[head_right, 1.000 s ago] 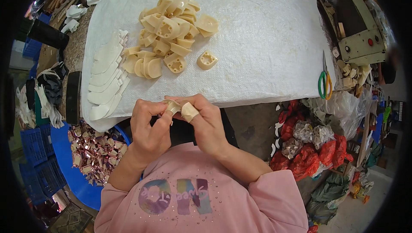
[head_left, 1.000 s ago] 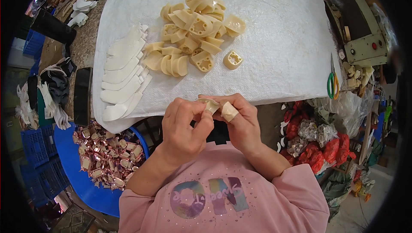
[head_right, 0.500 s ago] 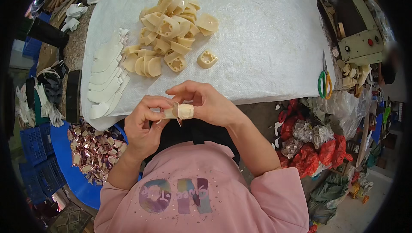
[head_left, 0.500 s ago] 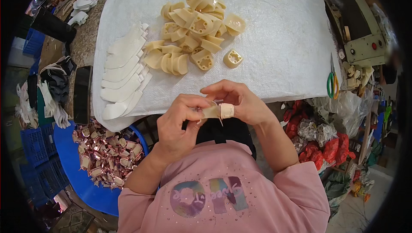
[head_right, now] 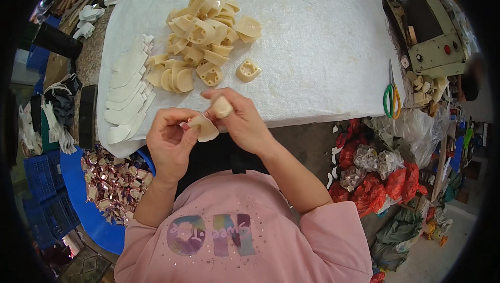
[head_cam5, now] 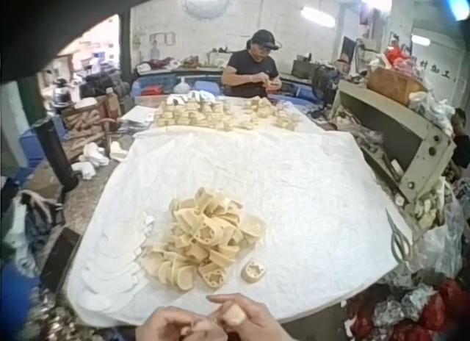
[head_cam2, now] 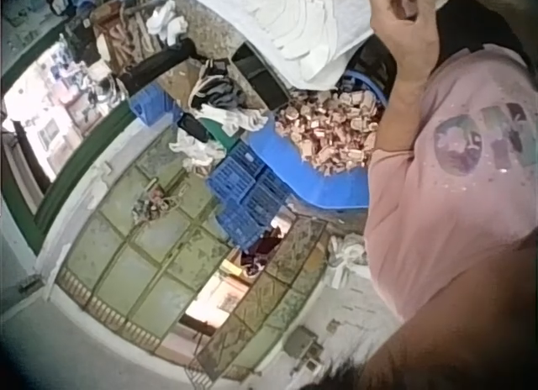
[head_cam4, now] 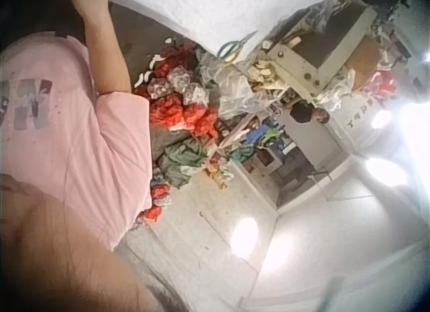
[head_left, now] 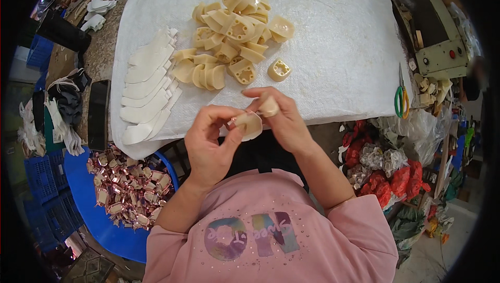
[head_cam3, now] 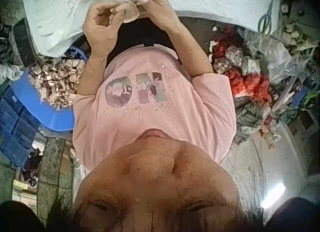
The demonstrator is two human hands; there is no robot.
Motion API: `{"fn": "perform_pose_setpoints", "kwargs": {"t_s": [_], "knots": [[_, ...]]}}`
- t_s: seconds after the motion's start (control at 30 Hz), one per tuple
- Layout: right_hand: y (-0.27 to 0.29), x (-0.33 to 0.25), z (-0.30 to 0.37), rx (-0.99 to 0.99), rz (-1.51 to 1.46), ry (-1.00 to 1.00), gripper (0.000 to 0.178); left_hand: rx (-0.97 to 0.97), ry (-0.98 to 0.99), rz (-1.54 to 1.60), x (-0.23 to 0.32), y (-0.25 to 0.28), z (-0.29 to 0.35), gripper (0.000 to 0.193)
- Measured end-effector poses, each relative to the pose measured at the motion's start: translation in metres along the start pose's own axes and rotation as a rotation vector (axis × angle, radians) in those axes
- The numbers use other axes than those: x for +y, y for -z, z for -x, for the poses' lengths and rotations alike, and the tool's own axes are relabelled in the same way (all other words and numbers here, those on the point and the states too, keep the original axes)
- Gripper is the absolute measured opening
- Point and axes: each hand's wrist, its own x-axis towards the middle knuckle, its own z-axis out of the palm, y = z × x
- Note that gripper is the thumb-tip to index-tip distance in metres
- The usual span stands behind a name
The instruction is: Manually fitting together plastic internal shoe support structures and heel components.
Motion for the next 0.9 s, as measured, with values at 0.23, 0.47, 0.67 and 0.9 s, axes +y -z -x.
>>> {"fn": "perform_pose_setpoints", "kwargs": {"t_s": [0.23, 0.47, 0.67, 0.9], "knots": [[0.007, 0.007, -0.002, -0.079, 0.423, 0.428, 0.015, 0.08, 0.176, 0.233, -0.006, -0.001, 0.0, 0.011], [-0.006, 0.005, -0.004, -0.003, 0.259, 0.341, 0.012, 0.09, 0.168, 0.196, -0.007, -0.001, -0.002, 0.01], [-0.002, -0.003, 0.001, 0.052, 0.806, 0.677, 0.006, -0.007, 0.103, -0.056, -0.001, -0.003, 0.0, 0.014], [0.005, -0.001, 0.003, -0.129, 0.155, 0.4, 0.014, -0.041, -0.122, -0.208, -0.001, 0.009, -0.006, 0.012]]}}
